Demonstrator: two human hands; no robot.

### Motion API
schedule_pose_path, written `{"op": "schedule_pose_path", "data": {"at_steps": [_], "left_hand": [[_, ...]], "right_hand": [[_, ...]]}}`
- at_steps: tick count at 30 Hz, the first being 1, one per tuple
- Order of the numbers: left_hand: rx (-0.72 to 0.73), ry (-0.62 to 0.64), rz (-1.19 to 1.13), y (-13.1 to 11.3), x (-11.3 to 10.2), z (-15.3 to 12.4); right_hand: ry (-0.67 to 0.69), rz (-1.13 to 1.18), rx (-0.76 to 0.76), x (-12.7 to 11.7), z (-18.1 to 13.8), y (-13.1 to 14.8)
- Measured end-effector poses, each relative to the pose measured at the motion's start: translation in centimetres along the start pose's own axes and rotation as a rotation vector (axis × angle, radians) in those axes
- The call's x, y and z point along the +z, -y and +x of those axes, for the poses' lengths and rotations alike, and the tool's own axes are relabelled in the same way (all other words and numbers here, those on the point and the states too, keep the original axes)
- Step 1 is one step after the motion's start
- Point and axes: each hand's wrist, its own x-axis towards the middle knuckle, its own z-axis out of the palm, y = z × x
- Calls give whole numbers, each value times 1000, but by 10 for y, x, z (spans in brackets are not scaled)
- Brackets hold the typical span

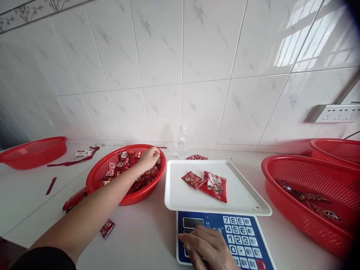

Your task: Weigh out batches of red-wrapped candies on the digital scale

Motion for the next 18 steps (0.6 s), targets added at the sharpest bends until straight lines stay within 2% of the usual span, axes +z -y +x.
{"op": "schedule_pose_path", "data": {"at_steps": [4, 12, 15, 18], "left_hand": [[-69, 209, 101, 37, -14, -11], [-112, 523, 311, 48, -33, -17], [-109, 565, 325, 57, -32, -19], [-108, 522, 314, 64, -21, -24]], "right_hand": [[14, -17, 12, 1, 0, 1], [0, -13, 44, 1, 1, -3], [-16, -17, 22, 2, 3, -3], [-1, -29, 17, 1, 3, 0]]}}
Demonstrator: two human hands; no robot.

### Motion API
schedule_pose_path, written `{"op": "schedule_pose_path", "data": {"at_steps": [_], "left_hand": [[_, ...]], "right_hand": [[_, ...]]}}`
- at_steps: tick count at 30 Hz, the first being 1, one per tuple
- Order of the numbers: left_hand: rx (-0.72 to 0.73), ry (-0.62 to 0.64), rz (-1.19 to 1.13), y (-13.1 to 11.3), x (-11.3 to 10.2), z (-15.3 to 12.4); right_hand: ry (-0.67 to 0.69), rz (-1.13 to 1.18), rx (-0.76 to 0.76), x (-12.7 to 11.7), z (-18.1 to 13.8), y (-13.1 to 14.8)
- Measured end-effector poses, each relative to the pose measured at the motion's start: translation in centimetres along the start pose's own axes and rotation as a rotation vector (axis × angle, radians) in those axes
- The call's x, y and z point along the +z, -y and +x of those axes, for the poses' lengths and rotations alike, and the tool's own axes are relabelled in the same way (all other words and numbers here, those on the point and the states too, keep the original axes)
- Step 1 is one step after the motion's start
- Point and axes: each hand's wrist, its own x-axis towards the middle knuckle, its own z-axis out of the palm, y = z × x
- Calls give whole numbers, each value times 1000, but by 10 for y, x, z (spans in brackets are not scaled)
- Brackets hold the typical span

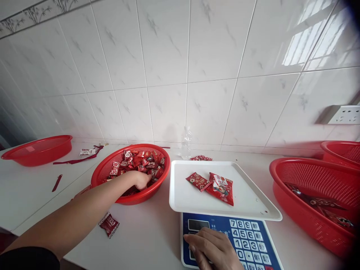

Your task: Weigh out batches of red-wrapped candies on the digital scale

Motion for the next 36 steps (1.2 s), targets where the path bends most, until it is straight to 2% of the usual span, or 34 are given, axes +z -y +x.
{"op": "schedule_pose_path", "data": {"at_steps": [3, 7, 12, 18, 23, 25, 30, 32, 36], "left_hand": [[-12, -44, -18, -2, 8, 0], [-23, -26, -62, -7, 4, -3], [-47, -3, -174, -5, -17, -14], [5, -136, -371, -4, -49, -29], [92, -209, -519, -25, -58, -34], [139, -221, -569, -42, -55, -32], [354, -139, -688, -95, -30, -21], [427, -130, -606, -114, -17, -19], [519, -84, -245, -136, 6, -21]], "right_hand": [[45, -21, 62, -3, 0, 4], [57, 0, 95, -3, -1, 4], [57, 39, 40, 0, -2, 0], [70, -2, 99, -4, 1, 7], [60, 34, 69, -2, -1, 3], [72, 47, 62, -1, -2, 1], [73, 58, 80, -1, -3, 1], [71, 60, 90, -1, -3, 2], [71, 59, 119, -1, -3, 2]]}}
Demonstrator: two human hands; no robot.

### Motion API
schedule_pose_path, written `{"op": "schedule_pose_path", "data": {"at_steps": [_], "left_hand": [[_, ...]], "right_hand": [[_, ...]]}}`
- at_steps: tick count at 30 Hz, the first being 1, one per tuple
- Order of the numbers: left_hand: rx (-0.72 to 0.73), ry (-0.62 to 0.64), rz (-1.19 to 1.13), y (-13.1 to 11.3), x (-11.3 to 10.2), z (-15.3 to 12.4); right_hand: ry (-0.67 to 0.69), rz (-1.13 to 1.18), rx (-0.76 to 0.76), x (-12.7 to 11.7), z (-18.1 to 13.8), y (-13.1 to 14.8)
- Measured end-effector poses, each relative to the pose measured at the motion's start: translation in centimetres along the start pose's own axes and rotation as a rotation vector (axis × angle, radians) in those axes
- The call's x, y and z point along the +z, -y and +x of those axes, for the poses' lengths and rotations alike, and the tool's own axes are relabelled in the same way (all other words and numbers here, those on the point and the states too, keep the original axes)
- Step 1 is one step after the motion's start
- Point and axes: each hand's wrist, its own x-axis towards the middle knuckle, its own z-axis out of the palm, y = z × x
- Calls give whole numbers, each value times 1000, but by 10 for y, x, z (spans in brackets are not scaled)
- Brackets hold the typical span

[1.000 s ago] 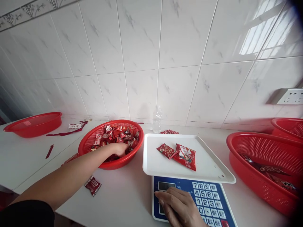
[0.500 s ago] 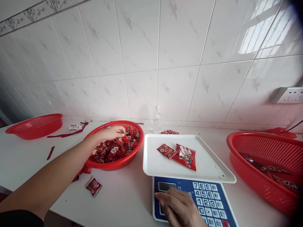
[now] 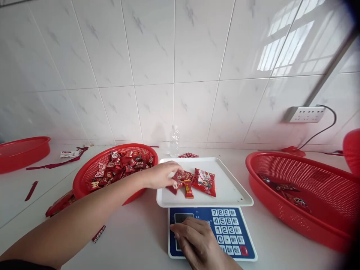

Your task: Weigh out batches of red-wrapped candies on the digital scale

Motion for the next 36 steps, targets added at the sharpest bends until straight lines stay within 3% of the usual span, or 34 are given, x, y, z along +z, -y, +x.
{"op": "schedule_pose_path", "data": {"at_steps": [5, 16, 21, 24, 32, 36], "left_hand": [[-10, 111, 143, 2, 20, -1], [78, 15, 266, 3, 56, 26], [112, -23, 172, 10, 51, 26], [58, -60, 164, 19, 44, 21], [-133, 98, 360, 10, 54, 15], [-149, -101, 277, 10, 35, 20]], "right_hand": [[-7, -12, -8, -1, -1, 1], [10, -1, -4, 1, -3, -3], [6, 0, -2, 0, -1, -1], [11, 6, -12, -1, -1, 1], [22, 0, -36, 2, -4, -4], [18, -2, -45, 3, -1, -5]]}}
